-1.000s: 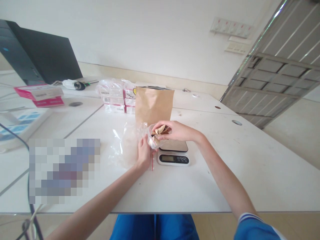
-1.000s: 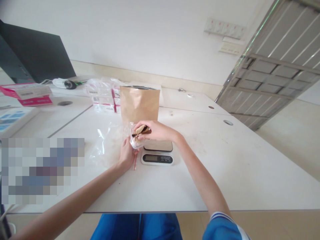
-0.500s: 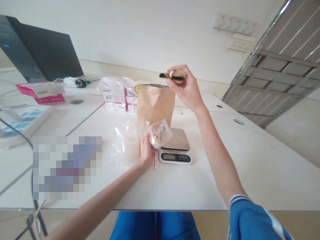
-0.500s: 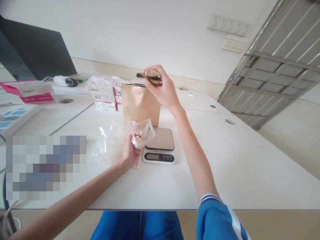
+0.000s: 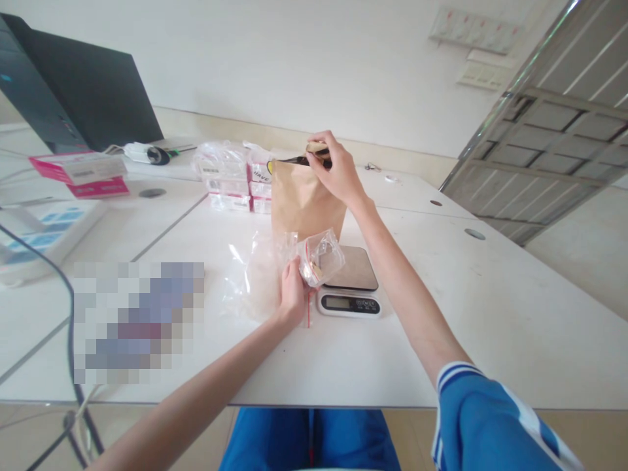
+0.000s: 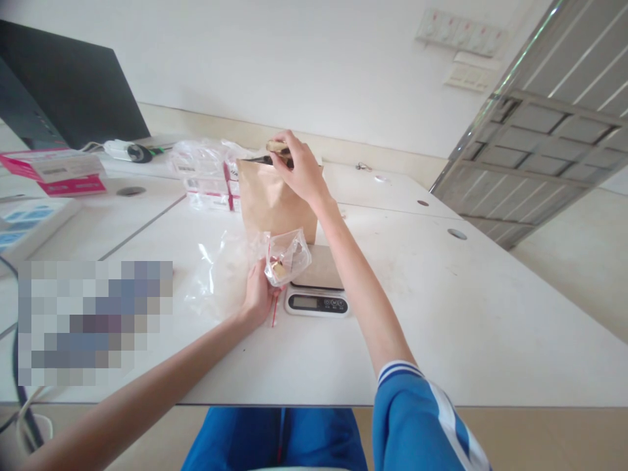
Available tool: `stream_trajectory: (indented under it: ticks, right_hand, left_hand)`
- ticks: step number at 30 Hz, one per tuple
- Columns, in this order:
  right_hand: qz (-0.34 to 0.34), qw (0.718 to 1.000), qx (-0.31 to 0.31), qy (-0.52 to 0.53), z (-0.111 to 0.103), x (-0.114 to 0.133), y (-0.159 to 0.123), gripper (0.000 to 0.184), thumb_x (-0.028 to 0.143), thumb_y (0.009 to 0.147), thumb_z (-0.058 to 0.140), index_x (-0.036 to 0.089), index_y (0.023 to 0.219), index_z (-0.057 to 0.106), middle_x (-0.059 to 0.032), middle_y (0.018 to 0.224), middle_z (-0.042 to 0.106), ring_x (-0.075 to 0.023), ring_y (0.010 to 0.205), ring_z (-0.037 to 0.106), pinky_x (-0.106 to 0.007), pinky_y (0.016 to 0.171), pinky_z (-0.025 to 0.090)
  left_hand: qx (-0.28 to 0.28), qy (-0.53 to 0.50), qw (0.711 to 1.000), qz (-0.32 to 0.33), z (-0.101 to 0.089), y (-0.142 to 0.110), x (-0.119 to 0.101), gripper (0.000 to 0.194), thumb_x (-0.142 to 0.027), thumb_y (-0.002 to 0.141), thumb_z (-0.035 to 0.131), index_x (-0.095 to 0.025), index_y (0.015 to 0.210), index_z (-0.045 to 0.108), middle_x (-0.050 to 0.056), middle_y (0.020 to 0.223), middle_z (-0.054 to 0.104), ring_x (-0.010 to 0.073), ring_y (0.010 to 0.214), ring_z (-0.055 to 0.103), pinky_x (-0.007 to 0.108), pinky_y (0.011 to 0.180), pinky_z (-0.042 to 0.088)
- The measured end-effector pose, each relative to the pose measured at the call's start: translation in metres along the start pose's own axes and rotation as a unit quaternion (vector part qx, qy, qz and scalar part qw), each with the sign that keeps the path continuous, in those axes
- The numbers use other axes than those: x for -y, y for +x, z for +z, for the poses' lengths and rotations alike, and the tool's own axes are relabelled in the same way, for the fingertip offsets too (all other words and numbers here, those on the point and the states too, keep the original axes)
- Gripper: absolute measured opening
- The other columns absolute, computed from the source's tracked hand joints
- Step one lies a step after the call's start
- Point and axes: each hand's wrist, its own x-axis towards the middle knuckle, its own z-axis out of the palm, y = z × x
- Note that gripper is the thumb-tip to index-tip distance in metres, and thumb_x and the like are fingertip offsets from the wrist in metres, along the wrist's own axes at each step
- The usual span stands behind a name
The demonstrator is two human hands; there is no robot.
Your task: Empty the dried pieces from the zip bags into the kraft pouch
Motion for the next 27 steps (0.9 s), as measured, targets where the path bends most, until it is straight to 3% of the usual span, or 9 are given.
stream_trajectory:
  ticks: [3, 7, 11, 15, 19, 22, 24, 26, 27]
  right_hand:
    - [0.001, 0.999, 0.005, -0.034, 0.003, -0.004, -0.002, 0.024, 0.039, 0.092, 0.048, 0.023, 0.109, 0.056, -0.0057, 0.104, 0.064, -0.0216, 0.105, 0.055, -0.037, 0.096, 0.042]
    - [-0.001, 0.998, 0.013, -0.062, 0.008, -0.012, -0.007, 0.041, 0.052, 0.093, 0.039, 0.019, 0.101, 0.063, -0.0087, 0.109, 0.064, -0.0255, 0.11, 0.052, -0.043, 0.1, 0.036]
    - [0.005, 0.998, 0.027, -0.055, 0.007, -0.014, -0.009, 0.052, 0.05, 0.098, 0.022, 0.02, 0.099, 0.065, -0.0082, 0.114, 0.063, -0.0234, 0.111, 0.052, -0.042, 0.101, 0.034]
    - [0.015, 0.999, 0.008, -0.048, 0.009, -0.014, -0.01, 0.043, 0.049, 0.097, 0.029, 0.022, 0.113, 0.058, -0.0093, 0.117, 0.06, -0.0227, 0.111, 0.052, -0.04, 0.1, 0.037]
    - [0.016, 0.998, 0.001, -0.065, 0.012, -0.014, -0.016, 0.044, 0.047, 0.098, 0.025, 0.022, 0.104, 0.06, -0.0108, 0.12, 0.057, -0.0248, 0.116, 0.05, -0.045, 0.104, 0.033]
    - [0.022, 0.997, -0.021, -0.078, 0.004, -0.002, -0.022, 0.037, 0.045, 0.097, 0.031, 0.024, 0.108, 0.059, -0.0106, 0.133, 0.048, -0.0279, 0.128, 0.039, -0.051, 0.108, 0.026]
    - [0.033, 0.997, -0.031, -0.057, -0.008, 0.013, -0.027, 0.032, 0.042, 0.096, 0.036, 0.025, 0.112, 0.057, -0.0104, 0.132, 0.048, -0.0275, 0.129, 0.039, -0.051, 0.107, 0.028]
    - [0.051, 0.999, 0.006, 0.0, -0.025, 0.03, -0.035, 0.028, 0.035, 0.096, 0.036, 0.022, 0.109, 0.058, -0.0103, 0.12, 0.056, -0.0245, 0.119, 0.049, -0.046, 0.101, 0.036]
    - [0.062, 0.996, 0.056, 0.042, -0.034, 0.038, -0.04, 0.028, 0.032, 0.096, 0.035, 0.021, 0.105, 0.059, -0.0095, 0.111, 0.06, -0.0223, 0.109, 0.055, -0.042, 0.096, 0.041]
  left_hand:
    - [0.0, 0.001, 1.0, -0.004, 0.0, 0.0, 0.001, 0.028, -0.045, 0.074, 0.055, -0.019, 0.069, 0.046, -0.008, 0.045, 0.041, 0.0059, 0.034, 0.035, 0.016, 0.033, 0.019]
    - [-0.003, 0.003, 1.0, -0.006, -0.001, 0.001, 0.002, 0.027, -0.044, 0.074, 0.055, -0.019, 0.07, 0.045, -0.008, 0.046, 0.041, 0.0061, 0.035, 0.035, 0.016, 0.033, 0.021]
    - [-0.009, 0.006, 1.0, -0.009, -0.002, 0.002, 0.003, 0.03, -0.047, 0.072, 0.058, -0.019, 0.07, 0.045, -0.008, 0.046, 0.04, 0.0055, 0.035, 0.035, 0.015, 0.032, 0.021]
    - [-0.007, 0.004, 1.0, -0.007, -0.001, 0.002, 0.002, 0.032, -0.048, 0.071, 0.058, -0.019, 0.071, 0.045, -0.008, 0.047, 0.04, 0.0054, 0.035, 0.035, 0.015, 0.032, 0.021]
    - [-0.004, -0.002, 1.0, -0.003, 0.0, 0.001, 0.001, 0.025, -0.043, 0.075, 0.053, -0.019, 0.071, 0.046, -0.007, 0.048, 0.041, 0.006, 0.036, 0.036, 0.015, 0.031, 0.022]
    - [-0.005, -0.004, 1.0, -0.004, 0.001, 0.002, 0.001, 0.024, -0.042, 0.076, 0.052, -0.019, 0.072, 0.047, -0.007, 0.048, 0.041, 0.0062, 0.036, 0.036, 0.015, 0.031, 0.022]
    - [-0.006, -0.007, 1.0, -0.006, 0.001, 0.002, 0.002, 0.024, -0.042, 0.076, 0.052, -0.018, 0.072, 0.047, -0.007, 0.048, 0.041, 0.0062, 0.036, 0.036, 0.015, 0.031, 0.022]
    - [-0.003, -0.013, 1.0, -0.009, 0.0, 0.002, 0.002, 0.024, -0.042, 0.076, 0.053, -0.018, 0.072, 0.047, -0.007, 0.048, 0.041, 0.0063, 0.036, 0.035, 0.015, 0.032, 0.022]
    - [0.0, -0.016, 1.0, -0.011, 0.0, 0.002, 0.002, 0.024, -0.042, 0.076, 0.053, -0.018, 0.072, 0.048, -0.007, 0.049, 0.041, 0.0064, 0.037, 0.035, 0.016, 0.032, 0.023]
